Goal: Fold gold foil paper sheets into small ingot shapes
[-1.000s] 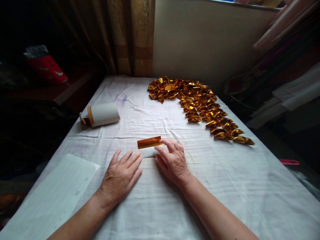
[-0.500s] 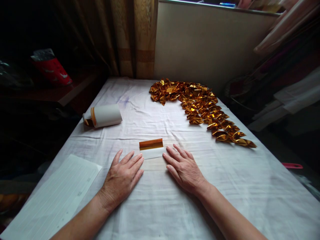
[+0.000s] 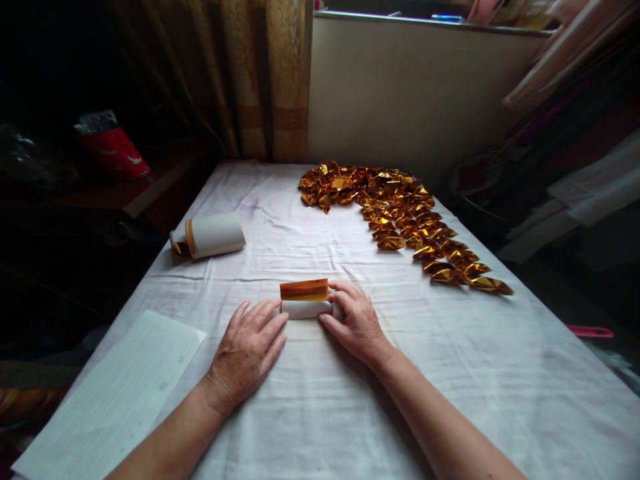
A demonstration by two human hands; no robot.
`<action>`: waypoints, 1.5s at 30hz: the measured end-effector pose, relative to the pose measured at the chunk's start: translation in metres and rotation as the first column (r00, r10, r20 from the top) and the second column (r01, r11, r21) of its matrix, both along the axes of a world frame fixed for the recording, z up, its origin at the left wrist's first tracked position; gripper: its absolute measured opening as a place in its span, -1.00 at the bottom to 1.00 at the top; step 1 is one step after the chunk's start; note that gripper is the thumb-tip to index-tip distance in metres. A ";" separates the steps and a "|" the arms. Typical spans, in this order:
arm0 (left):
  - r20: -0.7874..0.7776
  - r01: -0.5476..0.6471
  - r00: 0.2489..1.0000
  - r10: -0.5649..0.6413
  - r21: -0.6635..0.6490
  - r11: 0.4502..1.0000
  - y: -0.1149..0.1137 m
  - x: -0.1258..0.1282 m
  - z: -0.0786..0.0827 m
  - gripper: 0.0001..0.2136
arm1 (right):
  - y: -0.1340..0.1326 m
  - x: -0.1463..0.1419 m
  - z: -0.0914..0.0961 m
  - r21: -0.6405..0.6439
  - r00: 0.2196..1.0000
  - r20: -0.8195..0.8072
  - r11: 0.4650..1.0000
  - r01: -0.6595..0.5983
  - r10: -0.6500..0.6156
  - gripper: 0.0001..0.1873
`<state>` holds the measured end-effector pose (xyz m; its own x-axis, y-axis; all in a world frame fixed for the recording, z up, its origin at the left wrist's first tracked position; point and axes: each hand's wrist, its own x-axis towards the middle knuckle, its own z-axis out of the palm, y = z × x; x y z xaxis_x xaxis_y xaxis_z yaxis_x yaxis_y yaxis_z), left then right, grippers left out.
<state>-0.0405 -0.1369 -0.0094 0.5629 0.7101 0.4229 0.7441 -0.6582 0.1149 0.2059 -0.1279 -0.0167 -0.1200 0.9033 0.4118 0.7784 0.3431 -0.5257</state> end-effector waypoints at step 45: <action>0.444 -0.044 0.884 0.148 -0.235 0.971 -0.001 0.005 0.010 -0.59 | -0.001 -0.010 0.001 0.071 0.986 -0.096 0.987 0.146 -0.139 -0.70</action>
<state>-0.0359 -0.1378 0.0002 0.2686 0.8525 0.4484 0.6331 -0.5071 0.5849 0.1959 -0.1288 -0.0160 0.0487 0.8736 0.4842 0.7729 0.2741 -0.5722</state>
